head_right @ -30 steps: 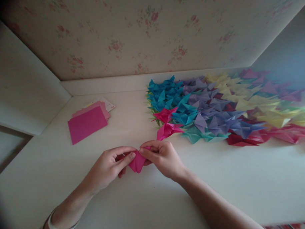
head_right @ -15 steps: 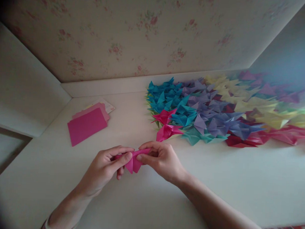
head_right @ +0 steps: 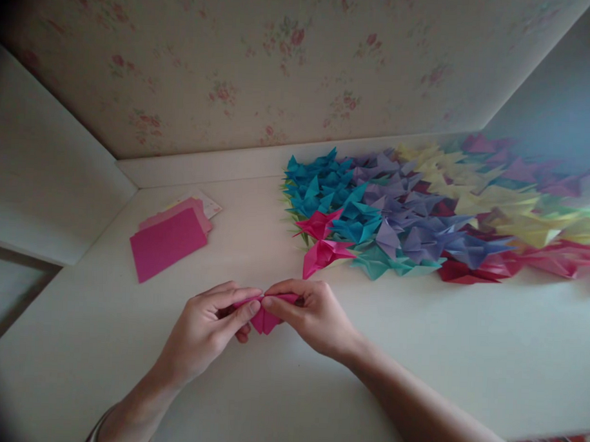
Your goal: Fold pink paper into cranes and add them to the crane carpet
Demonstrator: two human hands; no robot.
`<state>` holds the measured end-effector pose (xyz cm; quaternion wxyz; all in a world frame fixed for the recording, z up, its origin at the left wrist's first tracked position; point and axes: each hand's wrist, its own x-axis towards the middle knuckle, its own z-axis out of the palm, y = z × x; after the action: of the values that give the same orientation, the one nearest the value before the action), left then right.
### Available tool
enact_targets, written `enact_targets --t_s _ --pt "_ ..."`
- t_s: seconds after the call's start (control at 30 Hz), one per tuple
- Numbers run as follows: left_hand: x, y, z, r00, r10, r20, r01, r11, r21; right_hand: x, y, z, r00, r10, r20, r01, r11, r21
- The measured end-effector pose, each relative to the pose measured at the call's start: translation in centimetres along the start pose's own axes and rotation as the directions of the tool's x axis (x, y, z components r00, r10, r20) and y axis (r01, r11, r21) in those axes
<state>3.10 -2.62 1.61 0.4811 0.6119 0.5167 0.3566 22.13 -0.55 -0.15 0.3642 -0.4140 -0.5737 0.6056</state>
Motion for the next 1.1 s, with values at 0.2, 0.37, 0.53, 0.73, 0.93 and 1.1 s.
enact_targets --t_s 0.2,0.37,0.53,0.73,0.93,1.1 --pt "0.0 0.2 0.2 0.999 0.024 0.045 -0.023 1.000 -0.016 0.1 0.0 -0.1 1.000 0.006 -0.031 -0.006 1.000 0.019" --pt "0.2 0.2 -0.5 0.980 -0.198 0.013 0.196 0.959 -0.206 0.1 0.0 -0.2 0.997 -0.026 -0.068 0.023 0.999 -0.047" --pt "0.5 -0.3 -1.0 0.967 -0.245 0.067 0.254 0.935 -0.246 0.1 0.0 -0.2 0.995 -0.005 -0.096 0.004 1.000 -0.018" --pt "0.3 -0.5 -1.1 0.985 -0.172 0.027 0.174 0.974 -0.146 0.2 0.1 -0.2 0.991 -0.001 -0.137 0.004 1.000 0.025" --pt "0.2 0.1 -1.1 0.981 -0.177 0.075 0.183 0.978 -0.095 0.1 0.4 -0.1 0.996 0.004 -0.094 -0.003 1.000 0.009" --pt "0.4 0.4 -0.7 0.960 -0.171 0.222 0.179 0.984 -0.013 -0.2 1.1 0.2 0.999 -0.022 -0.041 0.024 0.998 0.055"
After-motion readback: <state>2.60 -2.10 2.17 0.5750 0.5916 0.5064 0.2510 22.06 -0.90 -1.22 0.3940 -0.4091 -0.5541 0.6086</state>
